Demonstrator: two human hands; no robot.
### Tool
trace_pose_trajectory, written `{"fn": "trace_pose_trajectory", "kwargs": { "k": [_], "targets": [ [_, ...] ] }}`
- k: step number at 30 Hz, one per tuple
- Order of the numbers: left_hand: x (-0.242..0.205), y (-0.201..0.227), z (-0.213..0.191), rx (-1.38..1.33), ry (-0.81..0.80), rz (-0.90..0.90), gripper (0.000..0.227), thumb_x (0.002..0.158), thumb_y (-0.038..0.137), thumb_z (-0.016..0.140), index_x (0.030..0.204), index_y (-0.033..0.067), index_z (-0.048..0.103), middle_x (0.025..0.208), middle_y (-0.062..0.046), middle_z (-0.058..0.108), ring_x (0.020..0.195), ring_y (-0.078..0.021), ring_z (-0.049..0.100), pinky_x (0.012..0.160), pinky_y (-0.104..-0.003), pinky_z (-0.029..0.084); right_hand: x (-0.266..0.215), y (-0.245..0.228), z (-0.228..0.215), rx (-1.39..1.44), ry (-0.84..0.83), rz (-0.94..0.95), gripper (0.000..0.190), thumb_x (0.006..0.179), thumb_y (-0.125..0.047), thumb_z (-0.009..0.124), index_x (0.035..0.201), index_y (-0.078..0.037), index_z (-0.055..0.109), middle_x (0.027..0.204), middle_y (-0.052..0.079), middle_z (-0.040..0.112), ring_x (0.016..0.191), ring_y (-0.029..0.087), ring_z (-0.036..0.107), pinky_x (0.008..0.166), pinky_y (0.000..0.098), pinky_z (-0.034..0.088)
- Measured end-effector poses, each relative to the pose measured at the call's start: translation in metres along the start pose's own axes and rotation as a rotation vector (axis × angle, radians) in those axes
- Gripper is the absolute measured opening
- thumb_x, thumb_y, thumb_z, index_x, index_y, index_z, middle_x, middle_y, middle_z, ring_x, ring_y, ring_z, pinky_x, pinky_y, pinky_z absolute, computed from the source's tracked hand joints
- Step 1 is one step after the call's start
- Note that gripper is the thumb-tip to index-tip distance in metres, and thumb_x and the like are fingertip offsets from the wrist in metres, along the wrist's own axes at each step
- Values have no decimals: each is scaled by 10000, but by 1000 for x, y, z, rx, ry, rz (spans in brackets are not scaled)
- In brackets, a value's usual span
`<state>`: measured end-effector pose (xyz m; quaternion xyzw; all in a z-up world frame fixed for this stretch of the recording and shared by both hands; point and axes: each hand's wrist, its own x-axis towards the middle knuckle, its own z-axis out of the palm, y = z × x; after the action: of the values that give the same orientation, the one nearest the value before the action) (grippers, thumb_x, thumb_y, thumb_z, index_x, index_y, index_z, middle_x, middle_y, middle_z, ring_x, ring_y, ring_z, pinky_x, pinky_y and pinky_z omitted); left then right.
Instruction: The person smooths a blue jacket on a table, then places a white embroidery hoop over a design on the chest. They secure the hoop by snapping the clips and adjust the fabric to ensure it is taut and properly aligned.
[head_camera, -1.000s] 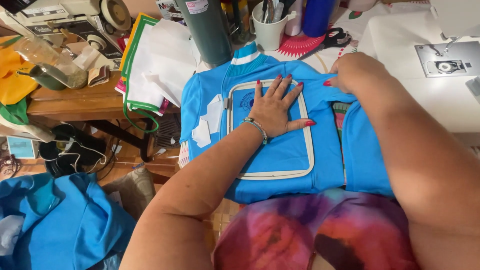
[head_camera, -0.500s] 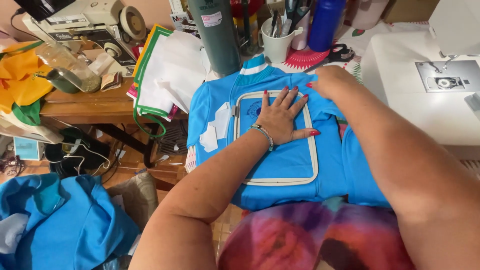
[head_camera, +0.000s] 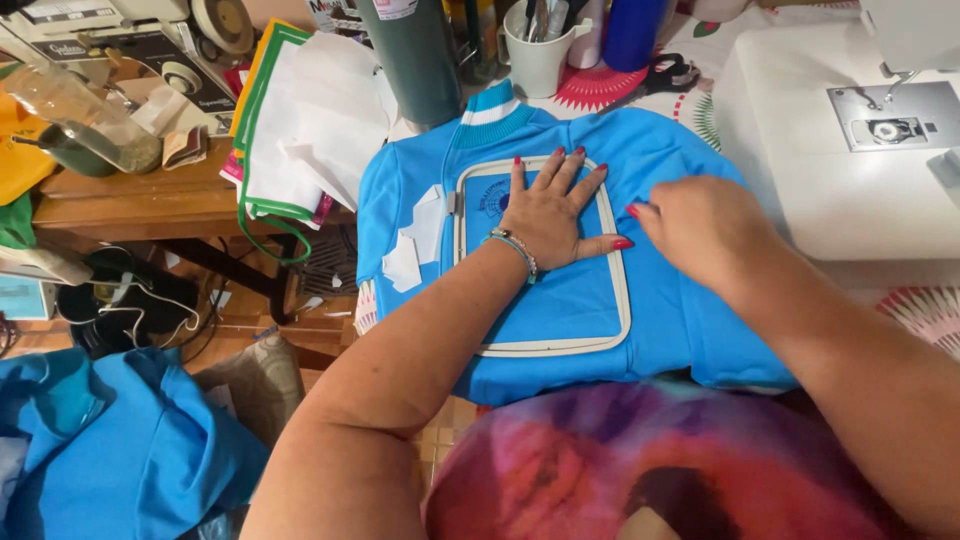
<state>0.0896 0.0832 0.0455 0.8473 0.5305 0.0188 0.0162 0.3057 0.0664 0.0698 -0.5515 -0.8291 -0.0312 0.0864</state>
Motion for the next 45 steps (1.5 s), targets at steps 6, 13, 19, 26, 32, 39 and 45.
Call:
{"fn": "trace_pose_trajectory", "kwargs": {
  "k": [6,13,19,26,32,39,45],
  "targets": [
    [-1,0,0,1,-2,3,1130,776,1004,298,1651,295,210,1717,-90,217,1595,-309,142,1214,-694,18,-33,-18,-9,82,-69,186,524,1062,-482,566,994,36,604,836,286,682,800,484,722,635,564,552],
    [-1,0,0,14,-13,4,1131,785,1002,289,1658,290,193,1724,-90,203,1599,-309,130,1217,-689,13,-4,6,31,143,-106,211,525,1087,-519,475,929,-65,686,822,168,711,887,428,719,708,536,543],
    [-1,1,-1,0,-3,10,1120,791,1001,308,1654,296,205,1718,-89,218,1596,-312,143,1220,-679,30,4,22,35,58,-119,182,501,1064,-426,450,841,-87,744,818,152,740,854,414,721,665,520,555],
    [-2,0,1,21,-23,0,1150,747,1027,305,1646,315,212,1716,-73,223,1592,-296,162,1218,-682,45,-21,19,37,-53,26,168,433,1047,-406,483,786,-123,680,777,126,640,792,386,700,604,495,553],
    [3,-2,6,89,2,7,1166,702,1061,246,1622,344,259,1686,-50,284,1565,-279,238,1183,-696,129,-82,-26,24,220,356,-366,221,969,-232,656,1095,-70,736,1134,117,715,1138,350,685,1028,502,525],
    [5,-3,7,99,140,18,1045,786,1011,253,1565,327,386,1612,-42,404,1503,-264,353,1147,-669,175,-125,-30,26,399,306,-509,428,960,-250,653,1310,-4,657,1422,169,635,1362,346,570,1188,505,398],
    [26,-5,-2,178,30,73,1190,697,1065,290,1571,260,365,1612,-99,372,1464,-385,342,1089,-735,271,-119,-11,31,264,97,-601,535,976,-164,578,1496,-65,502,1557,161,515,1440,313,498,1242,474,345]
  ]
}}
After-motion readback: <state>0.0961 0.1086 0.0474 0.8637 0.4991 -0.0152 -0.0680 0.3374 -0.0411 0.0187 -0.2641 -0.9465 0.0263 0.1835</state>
